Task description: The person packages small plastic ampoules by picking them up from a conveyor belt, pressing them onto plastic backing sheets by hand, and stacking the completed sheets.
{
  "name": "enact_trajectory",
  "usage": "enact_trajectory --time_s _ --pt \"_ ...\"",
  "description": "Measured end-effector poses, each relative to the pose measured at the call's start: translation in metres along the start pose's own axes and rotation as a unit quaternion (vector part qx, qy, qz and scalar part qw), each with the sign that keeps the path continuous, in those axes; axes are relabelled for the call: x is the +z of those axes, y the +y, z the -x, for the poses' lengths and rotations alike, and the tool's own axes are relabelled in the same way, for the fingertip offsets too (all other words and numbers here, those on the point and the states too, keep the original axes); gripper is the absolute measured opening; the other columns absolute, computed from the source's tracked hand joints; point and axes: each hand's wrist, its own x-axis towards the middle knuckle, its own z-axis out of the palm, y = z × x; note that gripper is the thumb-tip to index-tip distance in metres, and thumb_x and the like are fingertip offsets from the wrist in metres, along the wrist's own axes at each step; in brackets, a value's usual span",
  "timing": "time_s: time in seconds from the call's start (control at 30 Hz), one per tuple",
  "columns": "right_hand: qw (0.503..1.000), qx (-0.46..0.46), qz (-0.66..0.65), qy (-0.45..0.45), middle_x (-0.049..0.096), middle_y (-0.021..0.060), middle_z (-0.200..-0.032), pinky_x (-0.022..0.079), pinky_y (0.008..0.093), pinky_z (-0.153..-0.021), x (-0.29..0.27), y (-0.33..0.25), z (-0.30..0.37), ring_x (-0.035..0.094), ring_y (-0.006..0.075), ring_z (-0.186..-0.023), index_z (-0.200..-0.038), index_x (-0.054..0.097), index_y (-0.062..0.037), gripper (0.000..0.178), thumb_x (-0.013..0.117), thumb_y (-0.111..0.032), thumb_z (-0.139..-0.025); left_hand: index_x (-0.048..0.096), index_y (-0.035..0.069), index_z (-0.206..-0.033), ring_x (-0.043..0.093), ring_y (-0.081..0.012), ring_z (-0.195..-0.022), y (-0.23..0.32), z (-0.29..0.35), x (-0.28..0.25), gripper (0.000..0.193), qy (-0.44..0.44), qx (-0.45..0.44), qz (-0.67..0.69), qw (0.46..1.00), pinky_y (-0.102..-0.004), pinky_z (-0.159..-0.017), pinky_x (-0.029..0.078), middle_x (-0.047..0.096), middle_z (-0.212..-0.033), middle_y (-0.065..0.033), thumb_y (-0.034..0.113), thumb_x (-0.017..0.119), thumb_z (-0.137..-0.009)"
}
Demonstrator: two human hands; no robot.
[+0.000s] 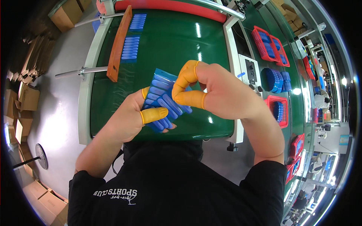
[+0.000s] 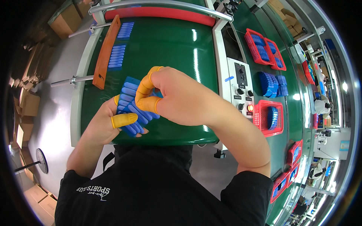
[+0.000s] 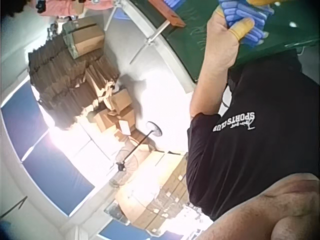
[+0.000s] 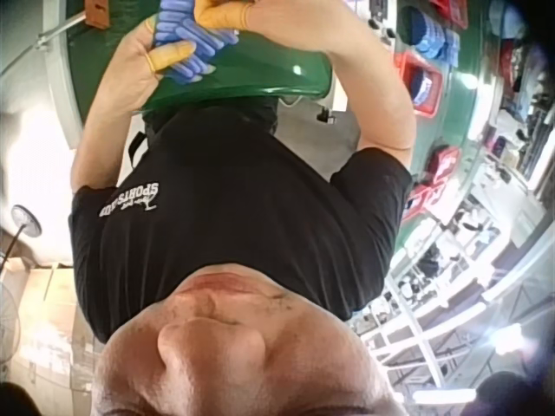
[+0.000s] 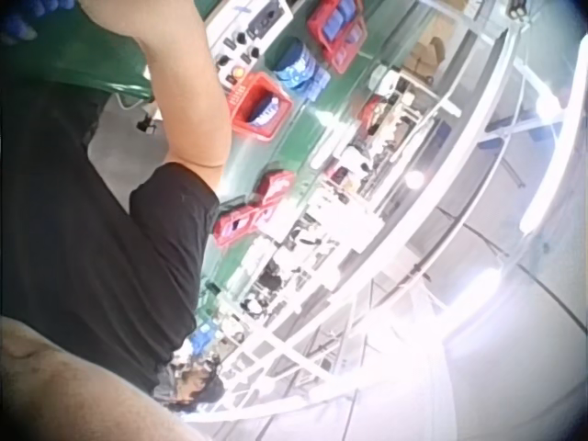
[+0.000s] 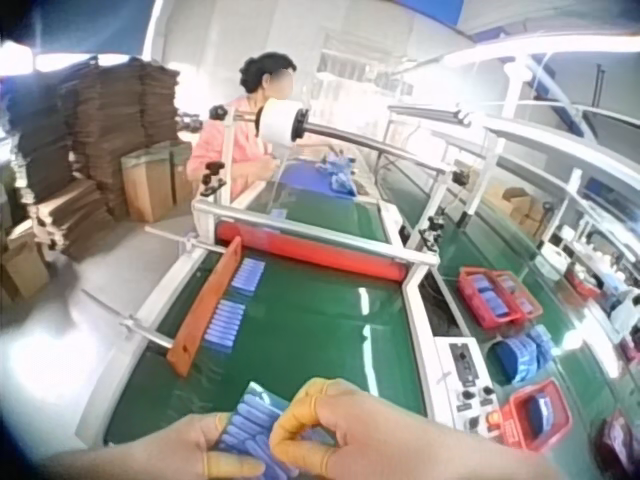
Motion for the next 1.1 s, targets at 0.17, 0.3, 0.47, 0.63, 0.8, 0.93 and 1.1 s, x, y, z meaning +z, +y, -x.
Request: enact_trajectory --time_s 0.17,0.3,0.47,0.63,0.8,0.93,1.1 --pt "0.998 -0.039 -0.005 0.045 0.06 0.0131 -0.092 0.046 0.033 -0.077 0.009 0.019 -0.007 0.056 0.0253 -0.087 -0.091 0.066 0.0016 0.013 0.065 -0.003 -0.079 0.055 -0.004 -0.109 0.069 -0.0262 -0.075 -0.001 0.002 0.009 0.027 0.0 0.026 0.005 1.0 -0.0327 -0.065 0.059 0.065 -0.099 -0.0172 0.007 0.063 -0.086" --pt "0.993 -0.097 -0.006 0.073 0.061 0.0106 -0.089 0.043 0.0345 -0.082 0.015 0.021 -0.012 0.053 0.0259 -0.092 -0.091 0.067 -0.001 0.013 0.067 -0.003 -0.078 0.055 -0.004 -0.108 0.069 -0.0248 -0.073 -0.005 0.004 0.01 0.025 0.028 0.052 0.05 0.997 -0.0348 -0.065 0.059 0.066 -0.098 -0.0175 0.009 0.062 -0.088" --pt "0.983 -0.134 0.067 0.107 0.062 0.0094 -0.089 0.043 0.0344 -0.081 0.022 0.02 -0.01 0.052 0.0264 -0.09 -0.089 0.068 -0.0025 0.012 0.068 -0.003 -0.077 0.056 -0.002 -0.106 0.069 -0.0226 -0.069 -0.01 0.003 0.011 0.022 0.059 0.043 0.083 0.994 -0.0364 -0.064 0.06 0.066 -0.096 -0.0166 0.012 0.061 -0.089" --pt "0.989 -0.109 0.03 0.098 0.062 0.009 -0.088 0.043 0.0347 -0.08 0.017 0.017 -0.012 0.052 0.0265 -0.089 -0.089 0.068 -0.0035 0.012 0.068 -0.002 -0.077 0.06 0.0 -0.101 0.067 -0.0182 -0.065 -0.009 0.005 0.019 0.016 0.1 0.06 0.071 0.991 -0.0279 -0.055 0.055 0.068 -0.086 -0.0087 0.012 0.062 -0.091" --pt "0.99 -0.099 0.063 0.079 0.056 0.0052 -0.092 0.043 0.0307 -0.079 0.017 0.013 -0.01 0.054 0.0202 -0.089 -0.092 0.07 -0.009 0.014 0.071 -0.004 -0.079 0.058 0.0 -0.103 0.067 -0.0176 -0.065 -0.003 0.007 0.022 0.018 0.115 0.045 0.049 0.991 -0.0304 -0.058 0.057 0.067 -0.089 -0.0104 0.011 0.062 -0.09" --pt "0.985 -0.115 0.08 0.1 0.061 0.0082 -0.09 0.044 0.0339 -0.081 0.02 0.013 -0.011 0.051 0.0261 -0.092 -0.09 0.069 -0.0055 0.014 0.069 -0.002 -0.077 0.057 -0.001 -0.104 0.067 -0.0176 -0.064 -0.004 0.006 0.021 0.019 0.118 0.043 0.041 0.991 -0.0334 -0.061 0.06 0.066 -0.089 -0.0121 0.01 0.061 -0.089" --pt "0.975 -0.147 0.097 0.133 0.06 0.0077 -0.09 0.045 0.0338 -0.08 0.023 0.016 -0.013 0.051 0.0259 -0.093 -0.092 0.071 -0.0076 0.018 0.072 -0.003 -0.074 0.058 0.0 -0.102 0.066 -0.0174 -0.064 -0.003 0.006 0.022 0.017 0.113 0.049 0.043 0.991 -0.0328 -0.061 0.06 0.067 -0.088 -0.0116 0.009 0.062 -0.088"
